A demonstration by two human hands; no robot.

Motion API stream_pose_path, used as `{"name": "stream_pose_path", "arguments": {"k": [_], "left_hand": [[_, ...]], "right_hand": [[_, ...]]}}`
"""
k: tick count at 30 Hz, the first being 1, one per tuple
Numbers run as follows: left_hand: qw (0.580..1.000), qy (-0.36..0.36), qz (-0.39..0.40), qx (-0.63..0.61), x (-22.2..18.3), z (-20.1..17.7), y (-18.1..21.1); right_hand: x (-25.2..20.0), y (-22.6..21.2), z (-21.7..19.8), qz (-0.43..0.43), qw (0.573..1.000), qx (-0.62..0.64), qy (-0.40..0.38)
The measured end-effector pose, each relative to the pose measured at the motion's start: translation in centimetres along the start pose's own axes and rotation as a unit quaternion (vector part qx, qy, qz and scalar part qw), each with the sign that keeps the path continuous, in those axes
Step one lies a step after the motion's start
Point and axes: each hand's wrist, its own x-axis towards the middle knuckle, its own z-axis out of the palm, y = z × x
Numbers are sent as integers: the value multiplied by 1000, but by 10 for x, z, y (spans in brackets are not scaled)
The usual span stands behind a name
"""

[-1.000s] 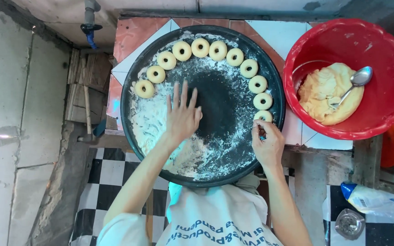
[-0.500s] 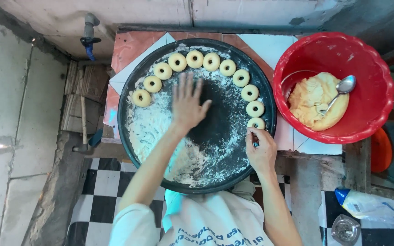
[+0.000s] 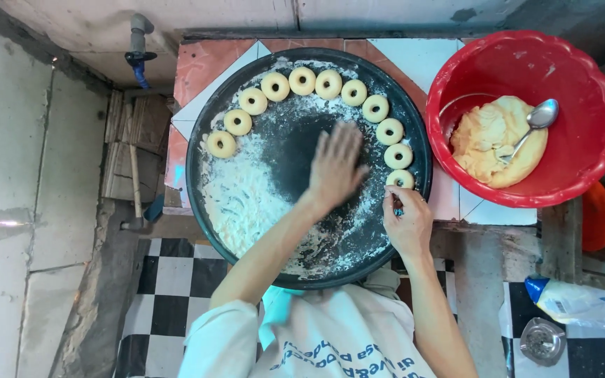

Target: Rolling small pieces of dough into balls and placing them on a floured tray to make donuts.

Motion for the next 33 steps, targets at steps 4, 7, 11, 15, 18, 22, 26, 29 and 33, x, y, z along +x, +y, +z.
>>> {"name": "stream_pose_path", "arguments": {"k": [4, 7, 11, 15, 18, 22, 26, 29, 33], "left_hand": [[992, 72, -106, -2, -13, 13, -54], [991, 15, -104, -84, -49, 13, -74], [994, 5, -40, -102, -68, 59, -102], [830, 112, -183, -514, -71, 19, -96], [366, 92, -238, -895, -72, -22, -82], [210, 99, -236, -944, -72, -19, -63], [134, 124, -185, -966, -74, -33, -38], [112, 107, -116, -981, -75, -43, -11], [108, 151, -77, -980, -68, -59, -15]], "right_hand": [[1, -1, -2, -11, 1000, -5, -11], [3, -1, -1, 0, 1000, 12, -27], [-1, 3, 0, -13, 999, -15, -38], [1, -13, -11, 37, 998, 29, -52], [5, -38, -19, 163, 976, 125, -73], [14, -60, -6, 203, 953, 212, -77], [51, -99, 10, 82, 948, 294, -94], [81, -132, 25, 8, 948, 291, -127], [81, -162, 43, -64, 955, 230, -176]]}}
